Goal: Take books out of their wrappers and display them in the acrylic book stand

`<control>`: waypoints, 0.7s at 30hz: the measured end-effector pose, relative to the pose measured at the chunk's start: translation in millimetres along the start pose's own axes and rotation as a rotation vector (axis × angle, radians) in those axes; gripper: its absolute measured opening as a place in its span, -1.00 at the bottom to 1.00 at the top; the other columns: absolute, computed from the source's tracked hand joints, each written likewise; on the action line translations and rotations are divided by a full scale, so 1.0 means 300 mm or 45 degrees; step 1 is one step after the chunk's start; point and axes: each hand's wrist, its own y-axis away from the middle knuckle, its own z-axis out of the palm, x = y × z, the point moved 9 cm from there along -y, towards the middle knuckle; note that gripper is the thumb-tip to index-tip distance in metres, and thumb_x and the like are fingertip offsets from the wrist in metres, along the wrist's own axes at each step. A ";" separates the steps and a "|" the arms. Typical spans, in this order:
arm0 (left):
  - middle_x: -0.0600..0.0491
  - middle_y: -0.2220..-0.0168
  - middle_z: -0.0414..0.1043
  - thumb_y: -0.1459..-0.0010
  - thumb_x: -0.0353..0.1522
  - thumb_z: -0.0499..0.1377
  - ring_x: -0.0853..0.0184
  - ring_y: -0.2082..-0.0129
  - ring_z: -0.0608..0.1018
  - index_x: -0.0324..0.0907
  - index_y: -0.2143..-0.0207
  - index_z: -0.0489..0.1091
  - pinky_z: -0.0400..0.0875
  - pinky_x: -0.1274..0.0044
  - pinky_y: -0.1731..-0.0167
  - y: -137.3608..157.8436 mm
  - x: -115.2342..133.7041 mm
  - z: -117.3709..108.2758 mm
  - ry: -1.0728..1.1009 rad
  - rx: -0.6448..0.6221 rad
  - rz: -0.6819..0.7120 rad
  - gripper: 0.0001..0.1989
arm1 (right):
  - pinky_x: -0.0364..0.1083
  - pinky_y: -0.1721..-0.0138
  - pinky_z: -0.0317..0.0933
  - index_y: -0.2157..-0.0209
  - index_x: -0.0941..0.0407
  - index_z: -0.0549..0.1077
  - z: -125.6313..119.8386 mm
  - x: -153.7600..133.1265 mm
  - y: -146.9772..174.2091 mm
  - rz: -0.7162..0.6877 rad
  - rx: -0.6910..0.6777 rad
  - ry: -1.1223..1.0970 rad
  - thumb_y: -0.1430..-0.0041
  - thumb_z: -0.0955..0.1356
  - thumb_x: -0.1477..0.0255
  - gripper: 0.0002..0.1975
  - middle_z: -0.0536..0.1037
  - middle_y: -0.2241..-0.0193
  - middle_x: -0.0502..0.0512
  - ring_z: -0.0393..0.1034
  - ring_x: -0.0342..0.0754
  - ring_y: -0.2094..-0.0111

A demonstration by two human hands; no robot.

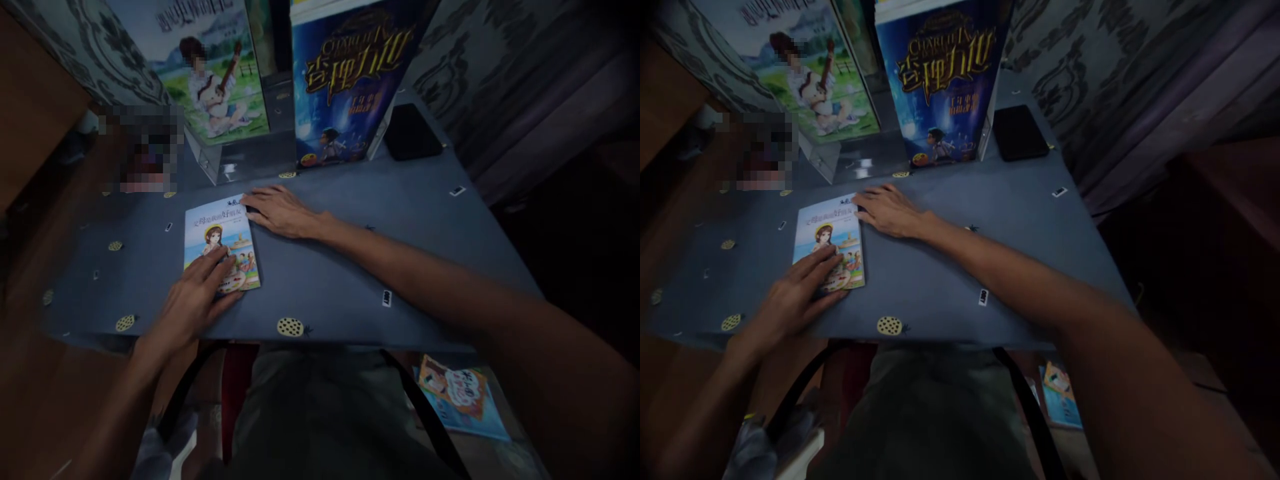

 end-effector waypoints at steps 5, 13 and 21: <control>-0.16 -0.17 0.47 -0.39 -0.15 0.04 0.08 -0.18 0.51 -0.16 -0.17 0.36 0.49 0.21 -0.14 -0.014 0.059 -0.012 -0.099 0.097 0.047 -0.58 | 0.22 -0.26 0.00 -0.17 0.15 0.40 -0.005 -0.032 0.024 -0.061 0.062 -0.029 -0.51 0.10 0.22 -0.54 0.47 -0.20 0.24 0.21 0.16 -0.29; -0.12 -0.19 0.47 -0.43 -0.24 -0.01 0.09 -0.21 0.50 -0.18 -0.17 0.40 0.49 0.21 -0.16 -0.018 0.075 -0.009 -0.101 -0.019 -0.017 -0.60 | 0.13 -0.21 0.12 -0.12 0.13 0.47 -0.067 -0.175 0.130 -0.043 -0.005 -0.317 -0.50 0.12 0.32 -0.59 0.56 -0.05 0.21 0.35 0.06 -0.13; -0.13 -0.20 0.46 -0.44 -0.29 -0.06 0.10 -0.22 0.49 -0.19 -0.15 0.43 0.47 0.22 -0.18 -0.023 0.076 -0.009 -0.098 -0.034 -0.024 -0.60 | 0.06 -0.15 0.20 -0.08 0.17 0.49 -0.085 -0.235 0.191 -0.053 0.031 -0.618 -0.50 0.12 0.35 -0.60 0.61 0.04 0.18 0.44 0.03 -0.03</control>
